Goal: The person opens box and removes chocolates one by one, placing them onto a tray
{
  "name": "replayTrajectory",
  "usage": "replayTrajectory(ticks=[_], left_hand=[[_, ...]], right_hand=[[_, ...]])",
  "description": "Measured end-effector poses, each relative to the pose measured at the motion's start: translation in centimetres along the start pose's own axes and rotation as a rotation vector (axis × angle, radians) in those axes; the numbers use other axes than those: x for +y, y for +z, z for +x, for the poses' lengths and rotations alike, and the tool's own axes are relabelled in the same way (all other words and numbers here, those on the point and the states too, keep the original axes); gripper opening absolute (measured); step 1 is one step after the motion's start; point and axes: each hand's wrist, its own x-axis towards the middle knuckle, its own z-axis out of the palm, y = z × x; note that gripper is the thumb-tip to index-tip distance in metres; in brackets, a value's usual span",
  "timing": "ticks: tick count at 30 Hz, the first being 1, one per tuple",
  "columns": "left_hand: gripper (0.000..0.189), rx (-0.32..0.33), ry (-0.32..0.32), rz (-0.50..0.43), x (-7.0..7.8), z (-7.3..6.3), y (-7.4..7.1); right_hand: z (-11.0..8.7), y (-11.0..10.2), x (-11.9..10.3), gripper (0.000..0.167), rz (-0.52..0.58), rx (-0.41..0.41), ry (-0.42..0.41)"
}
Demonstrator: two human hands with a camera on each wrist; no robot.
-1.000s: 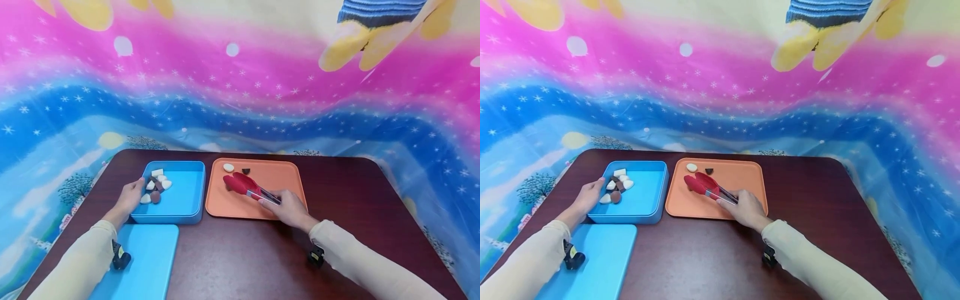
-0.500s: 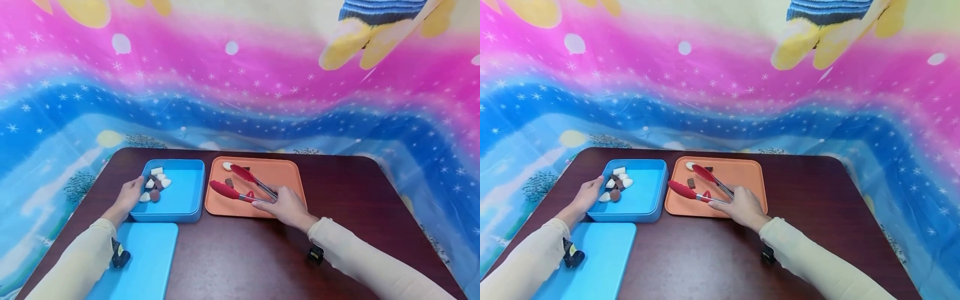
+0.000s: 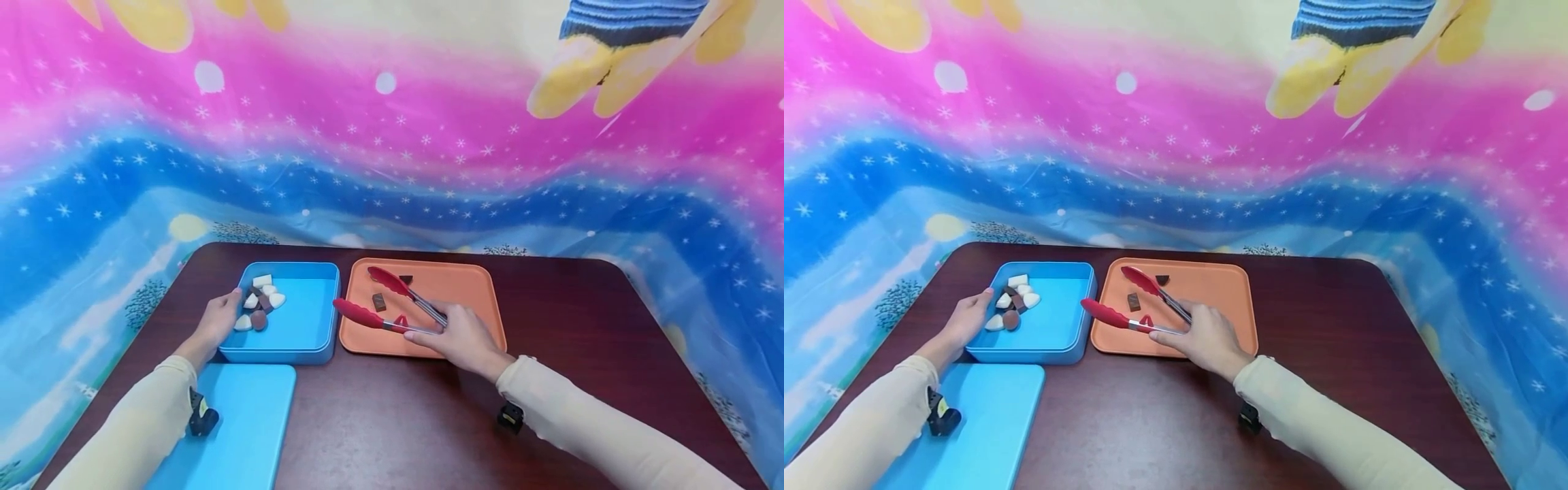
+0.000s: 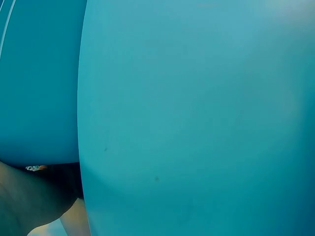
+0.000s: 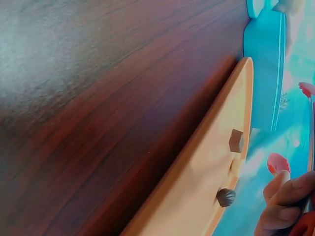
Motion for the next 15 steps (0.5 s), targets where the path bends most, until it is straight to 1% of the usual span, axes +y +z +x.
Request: replayTrajectory(ticks=[7,11,15], left_hand=[[0.081,0.006,0.015,-0.001,-0.1,0.0,0.1],[0.080,0.010,0.015,-0.006,0.0,0.0,0.1],[0.080,0.009,0.010,-0.014,0.1,-0.1,0.1]], right_hand=[[0.3,0.8,-1.3,0.088,0.009,0.022,-0.044],[0.4,1.2,-2.1,0.088,0.027,0.007,-0.049],[0.6,1.7,-2.5,0.081,0.029,-0.001,-0.052]])
